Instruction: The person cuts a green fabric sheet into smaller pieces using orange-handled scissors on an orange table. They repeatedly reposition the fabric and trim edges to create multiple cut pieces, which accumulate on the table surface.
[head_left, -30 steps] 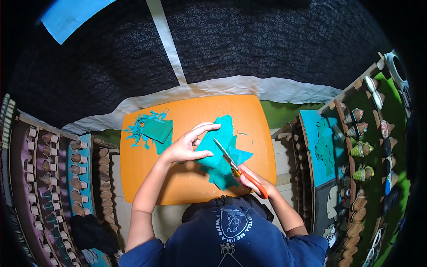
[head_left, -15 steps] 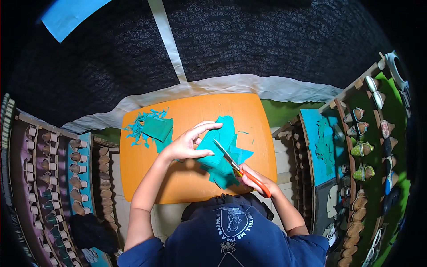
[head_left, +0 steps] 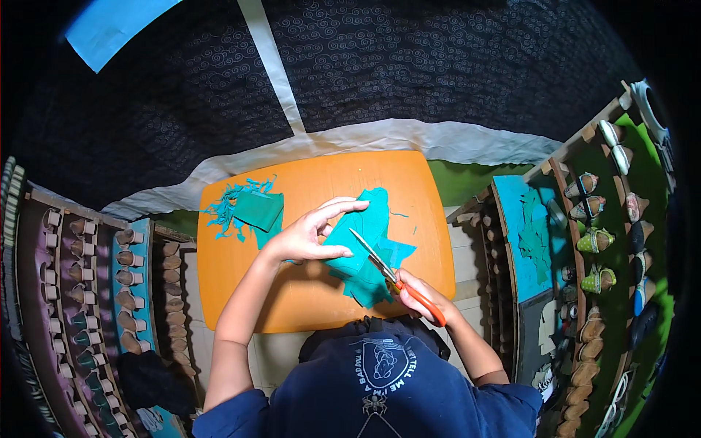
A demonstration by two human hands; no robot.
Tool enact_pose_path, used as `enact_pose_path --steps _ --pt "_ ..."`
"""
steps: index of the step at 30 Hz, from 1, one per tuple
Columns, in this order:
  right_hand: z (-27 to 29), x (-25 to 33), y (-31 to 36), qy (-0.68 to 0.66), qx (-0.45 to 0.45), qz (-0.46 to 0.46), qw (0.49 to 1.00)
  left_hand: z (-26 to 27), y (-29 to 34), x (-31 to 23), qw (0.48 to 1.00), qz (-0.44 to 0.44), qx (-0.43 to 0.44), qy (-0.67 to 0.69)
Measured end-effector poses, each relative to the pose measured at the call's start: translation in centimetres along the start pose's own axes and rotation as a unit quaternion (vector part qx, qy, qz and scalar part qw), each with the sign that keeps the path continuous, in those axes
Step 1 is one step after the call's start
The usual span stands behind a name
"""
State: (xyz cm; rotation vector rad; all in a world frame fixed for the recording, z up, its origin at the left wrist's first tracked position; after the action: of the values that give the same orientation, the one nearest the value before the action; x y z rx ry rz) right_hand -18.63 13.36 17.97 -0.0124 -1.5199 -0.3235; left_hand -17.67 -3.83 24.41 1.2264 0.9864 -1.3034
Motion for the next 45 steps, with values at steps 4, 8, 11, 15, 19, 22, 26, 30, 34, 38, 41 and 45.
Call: enact_pose_path --steps 4,8,11,15,19,22,26,30,34,38,41,45 --pt "0.0 0.1 0.1 0.004 -0.010 0.026 1.000 -0.1 0.0 0.0 0.999 0.020 0.005 -0.027" --pt "-0.3 -0.7 0.2 0.006 -0.012 0.049 0.999 -0.3 0.1 -0.3 1.000 0.013 0.011 -0.017" --pt "-0.5 -1.2 0.3 0.005 -0.005 0.041 0.999 -0.3 0.1 -0.7 1.000 -0.001 -0.004 -0.010" --pt "-0.8 -0.8 0.1 -0.001 -0.047 0.082 0.996 -0.8 0.3 -1.0 1.000 -0.019 -0.013 0.012" --pt "-1.0 -0.5 -0.3 -0.010 -0.051 0.068 0.996 -0.8 0.6 -1.0 0.999 -0.007 -0.041 -0.001" --pt "-1.0 -0.3 -0.3 -0.003 -0.060 0.081 0.995 -0.7 0.8 -1.0 0.998 -0.027 -0.061 0.009" --pt "-1.3 -0.7 0.0 -0.040 -0.051 0.048 0.997 -0.8 1.2 -0.9 0.996 -0.007 -0.092 -0.007" --pt "-1.3 -0.7 -0.2 -0.025 -0.064 0.074 0.995 -1.0 1.5 -1.1 0.992 -0.039 -0.123 0.011" --pt "-1.3 -0.5 -0.2 -0.031 -0.069 0.071 0.995 -0.7 1.4 -0.5 0.991 -0.022 -0.128 0.028" --pt "-1.3 -0.4 -0.2 -0.018 -0.072 0.078 0.994 -0.2 1.6 0.4 0.987 -0.021 -0.155 0.039" --pt "-1.3 -0.4 -0.2 -0.010 -0.079 0.092 0.993 0.0 1.7 0.8 0.986 -0.001 -0.154 0.069" --pt "-1.5 -0.5 -0.2 -0.013 -0.075 0.079 0.994 -0.4 1.9 0.5 0.980 -0.012 -0.151 0.126"
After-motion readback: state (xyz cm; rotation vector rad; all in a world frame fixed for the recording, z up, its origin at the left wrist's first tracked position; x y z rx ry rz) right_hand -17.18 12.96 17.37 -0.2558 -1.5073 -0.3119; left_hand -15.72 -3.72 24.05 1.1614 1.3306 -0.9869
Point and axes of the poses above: each hand's wrist, its own y-axis away from the middle knuckle, its own z-axis out of the back of the hand, x = y × z, the point moved 9 cm from there along -y, towards the middle knuckle, and after that the axes turned 8 degrees about z, right-handed, at the moved point
